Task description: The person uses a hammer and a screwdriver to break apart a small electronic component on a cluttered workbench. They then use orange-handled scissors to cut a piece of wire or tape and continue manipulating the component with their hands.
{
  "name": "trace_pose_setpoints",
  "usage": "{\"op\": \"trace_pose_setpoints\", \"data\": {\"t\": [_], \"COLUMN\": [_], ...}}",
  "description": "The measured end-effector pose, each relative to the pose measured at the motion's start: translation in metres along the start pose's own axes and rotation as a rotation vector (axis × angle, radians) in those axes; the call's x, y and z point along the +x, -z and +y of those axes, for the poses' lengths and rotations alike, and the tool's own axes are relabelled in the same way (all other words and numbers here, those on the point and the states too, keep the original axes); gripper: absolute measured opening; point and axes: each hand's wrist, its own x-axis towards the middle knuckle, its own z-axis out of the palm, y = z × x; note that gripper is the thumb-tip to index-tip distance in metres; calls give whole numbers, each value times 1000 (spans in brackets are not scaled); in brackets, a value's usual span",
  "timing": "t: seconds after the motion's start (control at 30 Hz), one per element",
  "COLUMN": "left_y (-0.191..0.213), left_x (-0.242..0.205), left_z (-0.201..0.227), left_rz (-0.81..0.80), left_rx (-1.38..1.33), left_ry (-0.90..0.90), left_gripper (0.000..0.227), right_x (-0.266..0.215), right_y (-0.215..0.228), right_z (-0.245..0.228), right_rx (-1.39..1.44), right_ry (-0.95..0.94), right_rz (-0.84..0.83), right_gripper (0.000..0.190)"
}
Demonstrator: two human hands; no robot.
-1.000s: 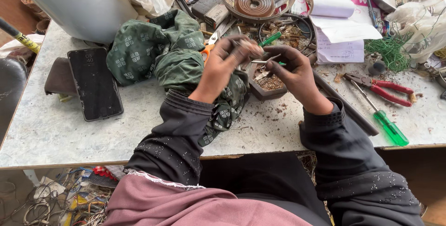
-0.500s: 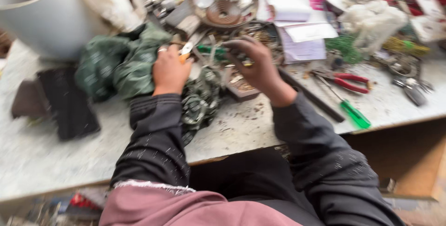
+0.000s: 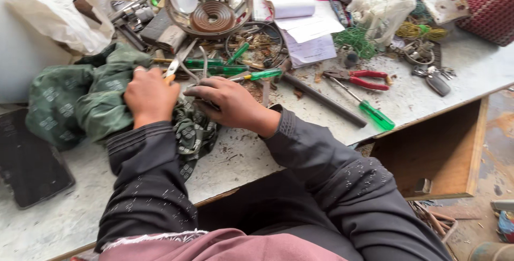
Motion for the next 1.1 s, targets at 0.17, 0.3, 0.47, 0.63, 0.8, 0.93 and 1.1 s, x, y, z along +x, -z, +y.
{"op": "trace_pose_setpoints", "data": {"t": [0.17, 0.3, 0.47, 0.63, 0.8, 0.93, 1.1], "left_y": [22, 36, 56, 70, 57, 46, 29], "left_x": [-6, -11, -18, -22, -14, -19, -22], "left_z": [-4, -11, -27, -41, -38, -12, 6], "left_rz": [-33, -57, -77, 102, 379, 304, 292], "left_rx": [-41, -60, -105, -355, -957, -1504, -1672], "left_ry": [56, 90, 107, 90, -199, -11, -43], "left_gripper": [33, 31, 35, 30, 18, 23, 30], "right_x": [2, 1, 0, -1, 3, 3, 3], "right_y": [5, 4, 5, 4, 6, 14, 16], "right_z": [5, 6, 8, 9, 10, 3, -7], "right_rx": [41, 58, 63, 81, 135, 209, 187], "right_ry": [-54, -54, -62, -127, -159, -187, -195], "right_rz": [-1, 29, 34, 25, 127, 181, 243], "right_gripper": [32, 31, 33, 31, 31, 39, 46]}}
